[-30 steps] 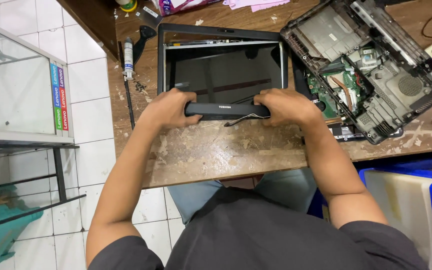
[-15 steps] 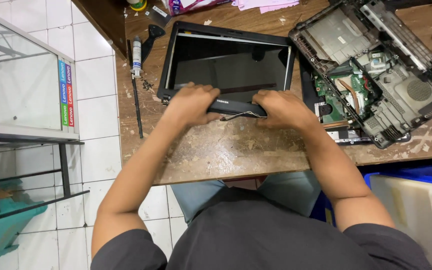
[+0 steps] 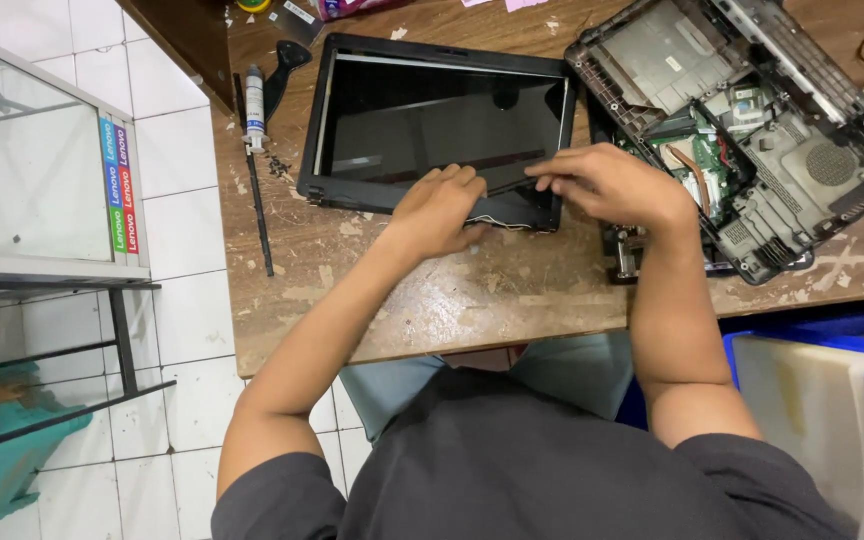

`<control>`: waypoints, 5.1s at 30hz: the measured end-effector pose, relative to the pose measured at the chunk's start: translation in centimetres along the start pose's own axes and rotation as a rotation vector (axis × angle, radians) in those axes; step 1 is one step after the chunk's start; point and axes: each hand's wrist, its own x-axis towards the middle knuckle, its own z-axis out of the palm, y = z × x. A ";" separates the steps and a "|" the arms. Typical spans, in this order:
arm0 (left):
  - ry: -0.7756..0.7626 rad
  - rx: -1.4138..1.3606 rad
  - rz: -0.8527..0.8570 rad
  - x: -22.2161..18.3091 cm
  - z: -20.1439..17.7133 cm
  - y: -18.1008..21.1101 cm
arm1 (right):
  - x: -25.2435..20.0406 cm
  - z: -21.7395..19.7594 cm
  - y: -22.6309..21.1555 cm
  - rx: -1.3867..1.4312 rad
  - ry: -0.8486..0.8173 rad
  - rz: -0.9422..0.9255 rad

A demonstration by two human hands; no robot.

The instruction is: The person disassembles a laptop screen assembly by hand. They place the screen on a workbench and systematically pry off the plastic bezel frame from all four sides, separating it from the LCD panel. The removed frame is then set aside on the table.

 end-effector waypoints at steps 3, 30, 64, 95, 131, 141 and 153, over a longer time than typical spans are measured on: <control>-0.040 -0.008 -0.016 0.2 -0.2 0.0 | -0.7 0.4 0.6 -0.112 -0.109 0.029; -0.058 0.255 -0.015 1.0 -0.8 1.3 | -0.2 6.5 6.8 -0.279 -0.002 -0.072; 0.042 0.060 0.231 2.1 1.4 2.8 | 0.7 7.6 10.3 -0.561 0.206 -0.593; -0.047 0.092 0.229 0.4 2.2 1.3 | 3.0 9.5 6.7 -0.547 0.041 -0.481; 0.049 0.085 0.149 -1.9 0.2 2.4 | 1.8 8.2 8.2 -0.312 0.217 -0.542; 0.291 0.061 0.016 -4.4 -3.4 3.3 | 0.9 6.1 5.6 -0.106 0.256 -0.561; 1.134 -0.757 -0.509 -7.6 1.7 -6.4 | 1.3 5.2 4.9 0.182 0.319 -0.579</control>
